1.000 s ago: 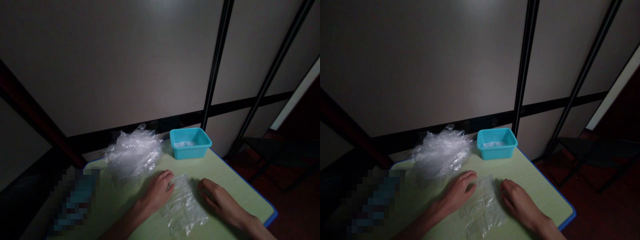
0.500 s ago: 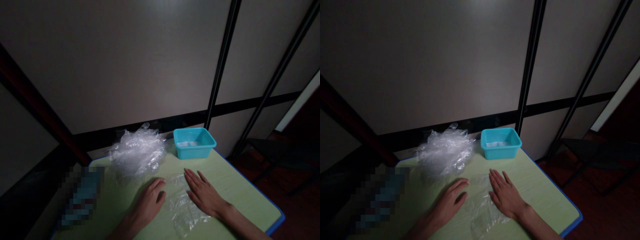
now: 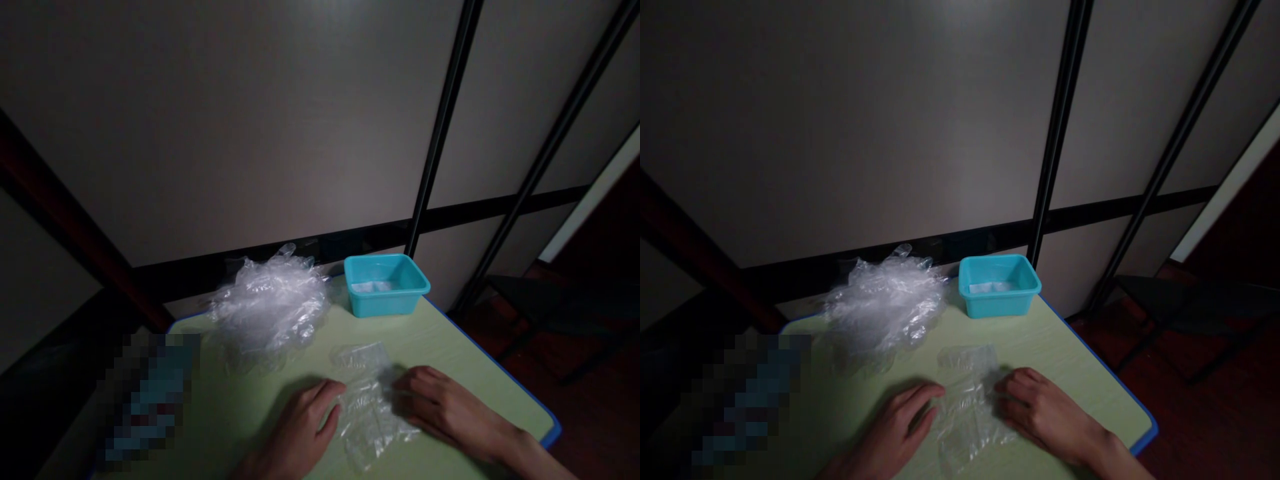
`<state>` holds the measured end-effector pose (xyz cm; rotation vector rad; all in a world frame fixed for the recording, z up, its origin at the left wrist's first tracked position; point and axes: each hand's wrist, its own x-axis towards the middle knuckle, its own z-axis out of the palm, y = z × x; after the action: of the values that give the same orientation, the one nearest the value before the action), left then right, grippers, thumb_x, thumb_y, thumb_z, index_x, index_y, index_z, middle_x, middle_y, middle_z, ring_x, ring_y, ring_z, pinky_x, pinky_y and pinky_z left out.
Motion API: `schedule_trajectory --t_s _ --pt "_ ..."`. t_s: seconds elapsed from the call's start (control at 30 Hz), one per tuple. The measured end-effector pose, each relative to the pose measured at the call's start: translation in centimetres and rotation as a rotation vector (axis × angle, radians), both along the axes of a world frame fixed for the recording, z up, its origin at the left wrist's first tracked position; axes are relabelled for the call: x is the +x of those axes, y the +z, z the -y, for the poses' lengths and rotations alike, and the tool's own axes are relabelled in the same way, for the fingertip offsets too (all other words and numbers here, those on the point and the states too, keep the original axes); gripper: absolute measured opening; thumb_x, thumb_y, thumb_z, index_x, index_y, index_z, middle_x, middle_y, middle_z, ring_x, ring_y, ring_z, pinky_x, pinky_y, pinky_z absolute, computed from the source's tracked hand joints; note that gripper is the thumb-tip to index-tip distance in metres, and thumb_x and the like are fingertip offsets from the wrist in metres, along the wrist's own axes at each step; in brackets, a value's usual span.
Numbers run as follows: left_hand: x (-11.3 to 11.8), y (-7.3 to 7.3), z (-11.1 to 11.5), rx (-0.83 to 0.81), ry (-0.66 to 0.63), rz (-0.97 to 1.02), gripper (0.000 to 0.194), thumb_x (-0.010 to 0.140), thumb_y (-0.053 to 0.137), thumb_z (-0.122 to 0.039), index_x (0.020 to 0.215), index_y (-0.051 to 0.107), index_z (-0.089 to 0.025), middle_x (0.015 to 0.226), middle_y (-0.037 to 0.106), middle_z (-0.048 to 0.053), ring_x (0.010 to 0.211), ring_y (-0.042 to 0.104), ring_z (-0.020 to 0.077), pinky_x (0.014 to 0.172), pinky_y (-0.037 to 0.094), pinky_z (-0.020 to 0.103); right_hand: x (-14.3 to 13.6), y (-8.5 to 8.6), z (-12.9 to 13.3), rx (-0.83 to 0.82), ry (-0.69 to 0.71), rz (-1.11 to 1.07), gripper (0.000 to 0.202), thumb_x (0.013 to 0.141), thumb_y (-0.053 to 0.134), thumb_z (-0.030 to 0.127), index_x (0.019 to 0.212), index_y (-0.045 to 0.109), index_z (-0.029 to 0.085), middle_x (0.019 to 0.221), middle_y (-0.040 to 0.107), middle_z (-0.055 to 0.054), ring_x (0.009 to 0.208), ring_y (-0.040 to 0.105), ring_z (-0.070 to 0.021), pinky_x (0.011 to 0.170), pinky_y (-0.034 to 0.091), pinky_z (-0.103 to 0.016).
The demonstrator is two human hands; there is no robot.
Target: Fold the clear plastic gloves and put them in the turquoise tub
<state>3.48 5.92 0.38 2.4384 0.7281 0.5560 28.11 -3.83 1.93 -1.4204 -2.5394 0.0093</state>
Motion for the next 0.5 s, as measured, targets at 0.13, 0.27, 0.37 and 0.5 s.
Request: schedule_trajectory --t_s 0.13,0.27,0.37,0.5 --pt "0.3 -0.2 0.7 0.017 -0.045 -0.043 0.031 0.079 0.044 -0.009 0.104 0.053 -0.025 0.098 0.061 0.001 0.091 0.057 0.0174 0.082 0.044 0.027 0.3 -0.9 1.4 0.082 0.030 0.071 0.023 0.092 0.035 0.022 0.087 0.057 0.019 0.090 0.060 -0.001 0.077 0.053 -0.0143 0.073 0.040 -0.030" --pt "0.7 -0.5 0.5 0.010 -0.067 -0.082 0.031 0.078 0.046 -0.008 0.103 0.053 -0.025 0.099 0.059 0.001 0.093 0.054 0.0172 0.083 0.043 0.028 0.6 -1.6 2.2 0.095 0.031 0.105 0.026 0.093 0.033 0.019 0.079 0.055 0.018 0.077 0.058 0.000 0.069 0.050 -0.0145 0.064 0.036 -0.029" --pt "1.1 -0.6 0.4 -0.006 -0.074 -0.090 0.033 0.078 0.045 -0.008 0.106 0.052 -0.026 0.099 0.057 0.001 0.093 0.053 0.0166 0.083 0.043 0.028 0.7 -1.9 2.4 0.111 0.039 0.140 0.031 0.093 0.030 0.016 0.073 0.054 0.018 0.073 0.057 -0.001 0.065 0.048 -0.0154 0.059 0.032 -0.030" --pt "1.8 -0.3 0.5 -0.042 -0.101 -0.104 0.036 0.079 0.046 -0.008 0.110 0.050 -0.025 0.103 0.056 0.002 0.098 0.050 0.0166 0.088 0.040 0.029 0.7 -2.5 2.2 0.112 0.026 0.117 0.036 0.094 0.023 0.016 0.074 0.053 0.019 0.073 0.057 -0.001 0.065 0.048 -0.0155 0.060 0.032 -0.031"
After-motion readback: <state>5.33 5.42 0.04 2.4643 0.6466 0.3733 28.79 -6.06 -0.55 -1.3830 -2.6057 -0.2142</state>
